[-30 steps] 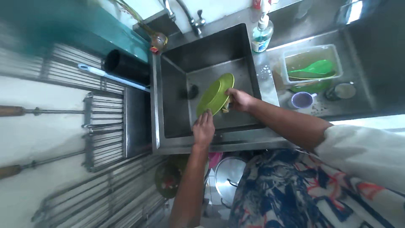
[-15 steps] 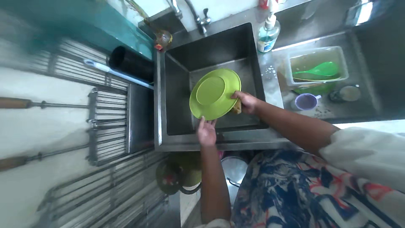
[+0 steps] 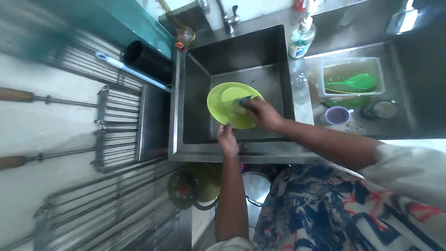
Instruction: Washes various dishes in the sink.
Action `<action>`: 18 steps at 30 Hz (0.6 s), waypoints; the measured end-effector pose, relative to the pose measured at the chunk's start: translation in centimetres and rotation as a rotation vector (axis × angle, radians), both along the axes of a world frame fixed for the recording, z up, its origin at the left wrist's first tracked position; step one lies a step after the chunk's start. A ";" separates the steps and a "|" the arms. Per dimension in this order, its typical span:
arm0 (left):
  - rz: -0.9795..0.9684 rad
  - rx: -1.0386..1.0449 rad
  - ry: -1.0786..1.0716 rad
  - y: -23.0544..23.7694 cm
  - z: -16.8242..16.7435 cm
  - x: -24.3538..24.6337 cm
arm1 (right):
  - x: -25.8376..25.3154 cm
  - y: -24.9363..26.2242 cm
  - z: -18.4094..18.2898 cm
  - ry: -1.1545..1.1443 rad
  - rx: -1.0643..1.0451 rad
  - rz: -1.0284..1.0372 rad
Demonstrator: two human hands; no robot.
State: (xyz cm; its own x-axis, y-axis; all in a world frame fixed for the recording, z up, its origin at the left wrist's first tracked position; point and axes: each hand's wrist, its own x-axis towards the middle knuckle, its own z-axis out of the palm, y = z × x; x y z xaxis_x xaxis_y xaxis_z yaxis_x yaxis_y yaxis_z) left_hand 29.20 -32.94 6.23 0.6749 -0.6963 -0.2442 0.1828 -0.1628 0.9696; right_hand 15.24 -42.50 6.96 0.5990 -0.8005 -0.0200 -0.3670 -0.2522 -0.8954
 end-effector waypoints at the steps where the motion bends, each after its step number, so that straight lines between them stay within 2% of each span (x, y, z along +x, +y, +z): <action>1: -0.053 0.008 -0.064 0.2 -0.1 -0.4 | 1.6 0.5 0.2 0.047 -0.084 0.082; 4: -0.199 0.014 -0.237 1.3 -0.8 -1.3 | 6.1 -0.9 1.5 0.084 -0.233 0.156; 7: -0.124 0.023 -0.264 2.5 -0.1 -2.0 | 9.8 -7.1 2.6 0.204 -0.091 0.087; 9: -0.049 -0.066 -0.259 3.0 -0.1 -1.9 | 10.5 -11.0 1.1 0.274 0.035 0.036; 11: -0.026 -0.185 -0.270 3.0 -0.8 -1.0 | 10.1 -12.2 -1.1 0.261 0.056 0.007; 13: -0.011 -0.180 -0.270 2.8 -0.9 -0.2 | 9.5 -10.2 -1.7 0.186 0.012 0.030; 16: 0.082 -0.109 -0.175 2.3 -1.0 1.0 | 8.4 -3.8 -1.2 0.004 -0.109 0.188; 18: 0.129 -0.092 -0.120 2.4 -1.1 2.2 | 6.3 -0.2 -1.4 -0.022 -0.163 0.264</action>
